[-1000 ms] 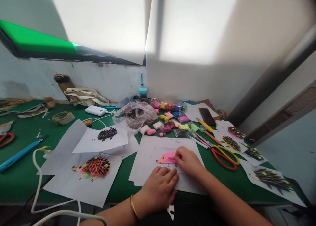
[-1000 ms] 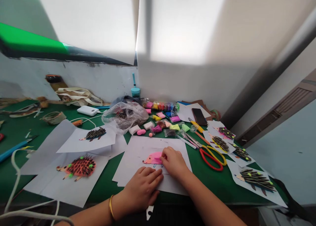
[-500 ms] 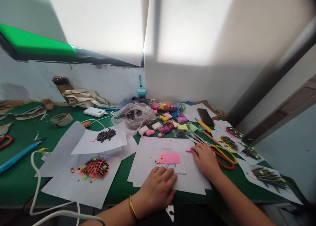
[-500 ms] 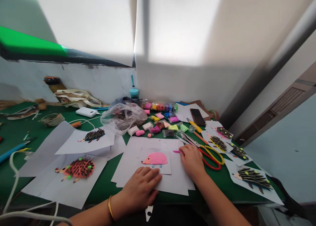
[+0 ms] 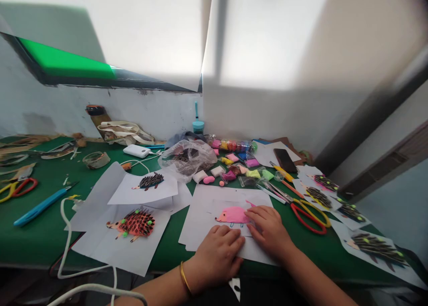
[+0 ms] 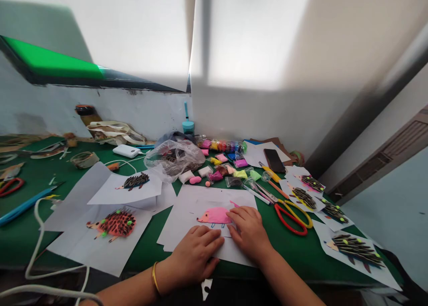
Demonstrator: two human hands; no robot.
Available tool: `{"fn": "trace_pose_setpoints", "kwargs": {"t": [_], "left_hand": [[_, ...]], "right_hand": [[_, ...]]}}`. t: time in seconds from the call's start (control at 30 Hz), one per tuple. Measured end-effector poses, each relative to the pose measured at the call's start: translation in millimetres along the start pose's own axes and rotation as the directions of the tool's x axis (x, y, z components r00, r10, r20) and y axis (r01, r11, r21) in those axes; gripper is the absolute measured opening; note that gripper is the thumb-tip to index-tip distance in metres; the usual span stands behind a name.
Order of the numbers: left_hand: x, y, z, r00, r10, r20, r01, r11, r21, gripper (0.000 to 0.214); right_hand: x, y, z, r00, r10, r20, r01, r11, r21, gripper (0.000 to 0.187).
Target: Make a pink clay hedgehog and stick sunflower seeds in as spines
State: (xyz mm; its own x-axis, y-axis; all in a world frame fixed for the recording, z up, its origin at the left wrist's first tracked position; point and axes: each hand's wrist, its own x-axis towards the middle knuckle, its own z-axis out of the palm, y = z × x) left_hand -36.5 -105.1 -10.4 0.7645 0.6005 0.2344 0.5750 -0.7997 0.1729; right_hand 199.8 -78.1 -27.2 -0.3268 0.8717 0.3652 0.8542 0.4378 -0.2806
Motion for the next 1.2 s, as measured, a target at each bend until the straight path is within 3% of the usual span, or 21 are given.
{"fn": "trace_pose_setpoints", "kwargs": {"t": [0.3, 0.43, 0.6, 0.73, 0.9, 1.03, 1.2], "left_hand": [[-2.9, -5.3, 2.0, 0.995, -0.067, -0.079, 0.051, 0.982, -0.183, 0.049], [6.2, -11.6, -17.6, 0.995, -0.076, -0.070, 0.054, 0.960, -0.274, 0.037], [36.9, -38.1, -44.0, 0.987, -0.157, -0.025, 0.153, 0.981, -0.122, 0.017], [73.0, -76.4, -48.4, 0.918, -0.395, 0.037, 0.392, 0.917, 0.068, 0.019], [114.2, -111.9, -36.3, 0.836, -0.546, 0.062, 0.535, 0.835, 0.128, 0.025], [129.5, -115.9, -28.7, 0.806, -0.590, 0.049, 0.580, 0.804, 0.134, 0.029], [121.8, -111.9, -32.3, 0.817, -0.577, -0.017, 0.577, 0.814, 0.063, 0.023]], "right_hand": [[1.5, -0.2, 3.9, 1.000, 0.025, 0.016, -0.024, 0.999, -0.037, 0.040], [0.3, 7.6, 10.1, 0.999, 0.049, -0.023, -0.050, 0.998, -0.029, 0.046], [-1.6, 17.6, 17.9, 0.983, 0.161, -0.089, -0.164, 0.986, -0.035, 0.048], [-1.9, 22.1, 19.9, 0.964, 0.234, -0.129, -0.239, 0.971, -0.028, 0.047], [-2.1, 27.2, 25.0, 0.960, 0.226, -0.168, -0.233, 0.972, -0.021, 0.048], [-1.9, 28.5, 26.7, 0.956, 0.217, -0.196, -0.225, 0.974, -0.016, 0.046], [-2.0, 28.1, 25.3, 0.958, 0.200, -0.206, -0.207, 0.978, -0.011, 0.043]]}}
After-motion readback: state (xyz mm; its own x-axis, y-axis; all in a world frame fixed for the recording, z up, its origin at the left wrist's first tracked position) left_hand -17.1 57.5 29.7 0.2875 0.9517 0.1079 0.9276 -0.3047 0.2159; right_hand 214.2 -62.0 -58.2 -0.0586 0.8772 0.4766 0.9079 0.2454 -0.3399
